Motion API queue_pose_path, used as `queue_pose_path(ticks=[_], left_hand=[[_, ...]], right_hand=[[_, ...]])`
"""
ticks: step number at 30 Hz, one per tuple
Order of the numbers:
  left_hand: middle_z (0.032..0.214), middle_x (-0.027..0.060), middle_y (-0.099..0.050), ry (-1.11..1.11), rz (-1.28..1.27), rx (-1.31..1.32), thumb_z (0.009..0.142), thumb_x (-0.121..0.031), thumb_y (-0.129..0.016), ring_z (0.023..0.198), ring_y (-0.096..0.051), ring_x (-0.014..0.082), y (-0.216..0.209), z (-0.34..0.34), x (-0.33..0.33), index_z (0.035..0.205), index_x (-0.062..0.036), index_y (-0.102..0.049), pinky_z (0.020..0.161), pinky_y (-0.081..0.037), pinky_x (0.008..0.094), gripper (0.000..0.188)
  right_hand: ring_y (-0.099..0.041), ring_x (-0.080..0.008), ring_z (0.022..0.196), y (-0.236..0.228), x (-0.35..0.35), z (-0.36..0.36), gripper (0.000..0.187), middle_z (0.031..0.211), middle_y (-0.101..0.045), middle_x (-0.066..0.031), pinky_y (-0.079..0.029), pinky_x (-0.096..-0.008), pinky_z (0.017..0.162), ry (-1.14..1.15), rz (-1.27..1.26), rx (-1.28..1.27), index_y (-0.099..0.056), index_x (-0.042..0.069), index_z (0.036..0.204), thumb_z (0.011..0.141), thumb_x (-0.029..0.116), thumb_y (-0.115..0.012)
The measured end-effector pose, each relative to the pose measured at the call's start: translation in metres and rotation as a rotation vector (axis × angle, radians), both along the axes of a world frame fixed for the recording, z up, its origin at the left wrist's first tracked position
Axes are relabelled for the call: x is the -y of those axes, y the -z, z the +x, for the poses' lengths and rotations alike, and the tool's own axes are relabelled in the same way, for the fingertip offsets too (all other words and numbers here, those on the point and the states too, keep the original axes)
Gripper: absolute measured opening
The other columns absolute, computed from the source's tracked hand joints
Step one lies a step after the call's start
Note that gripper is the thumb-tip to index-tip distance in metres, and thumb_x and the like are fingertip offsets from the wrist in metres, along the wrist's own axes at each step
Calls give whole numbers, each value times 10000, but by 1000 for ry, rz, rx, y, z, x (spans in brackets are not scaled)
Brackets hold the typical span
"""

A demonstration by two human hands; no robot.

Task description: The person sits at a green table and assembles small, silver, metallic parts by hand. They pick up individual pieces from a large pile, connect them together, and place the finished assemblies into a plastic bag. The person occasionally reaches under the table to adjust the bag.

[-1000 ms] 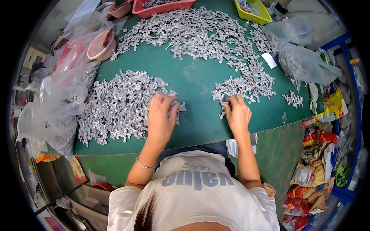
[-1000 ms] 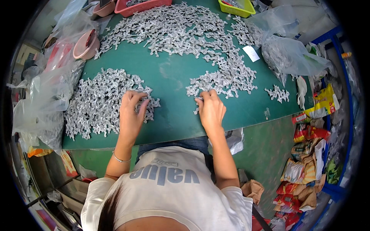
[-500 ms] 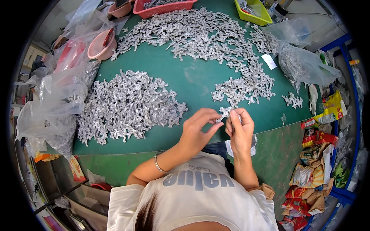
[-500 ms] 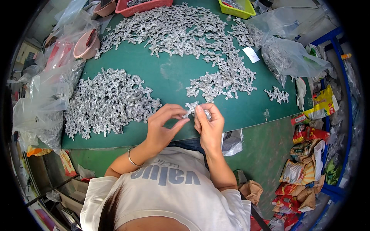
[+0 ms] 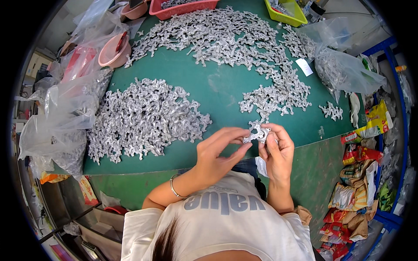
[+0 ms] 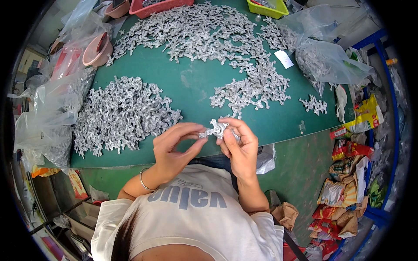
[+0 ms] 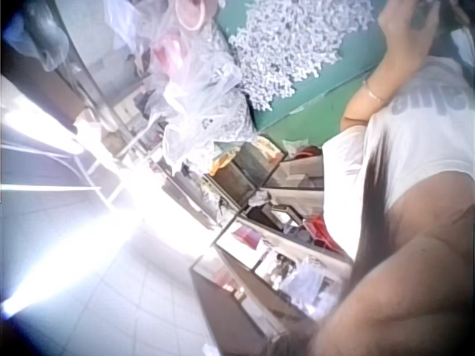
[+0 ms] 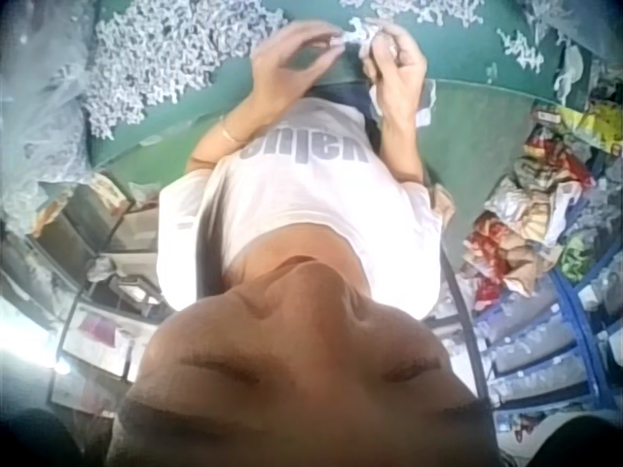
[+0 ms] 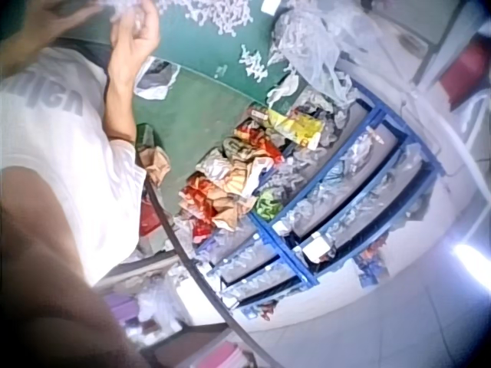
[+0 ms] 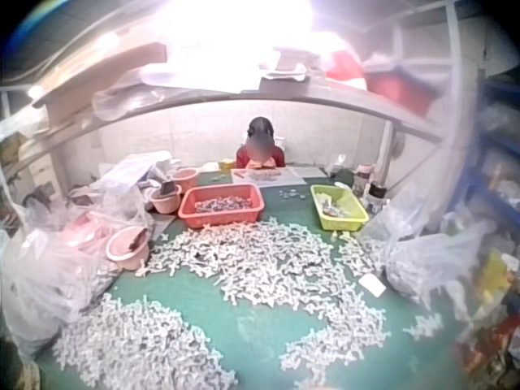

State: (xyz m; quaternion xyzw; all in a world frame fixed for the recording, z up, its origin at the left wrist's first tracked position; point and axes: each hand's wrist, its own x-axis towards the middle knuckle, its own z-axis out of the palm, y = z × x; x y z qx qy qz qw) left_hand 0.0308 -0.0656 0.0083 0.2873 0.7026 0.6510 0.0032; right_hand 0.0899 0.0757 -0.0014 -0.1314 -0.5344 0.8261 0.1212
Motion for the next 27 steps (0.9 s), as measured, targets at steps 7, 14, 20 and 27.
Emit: queue_pose_path(ticks=[7,14,20,27], left_hand=[[893,136,-613,3,55,66,668,101,-658,786,-610,156,-1,2,0,961,50,-584,693,-519,243,307],[849,101,-615,-350,-494,-313,680,45,-628,781,-586,217,35,-35,50,931,-16,-594,720,-444,307,260],[939,93,-549,-408,-759,-333,695,10,-606,937,-487,249,59,-37,67,934,-34,-574,836,-315,346,245],[980,126,-513,-349,-576,-297,699,4,-614,938,-488,278,52,-28,42,962,-39,-563,830,-357,356,271]], right_hand=[[-352,-21,470,0,-1,1,212,676,-538,-40,-242,-158,416,-34,-27,11,-529,-16,1033,872,121,-513],[-387,-11,528,38,-38,-2,278,643,-486,21,-263,-177,442,134,769,248,-561,10,1029,770,84,-629],[-516,-266,593,50,-28,-5,338,706,-495,-77,-403,-366,529,0,1299,405,-601,94,949,637,140,-723],[-544,-252,626,72,-27,-13,320,734,-509,-87,-417,-348,536,90,1391,314,-602,93,964,665,146,-703]])
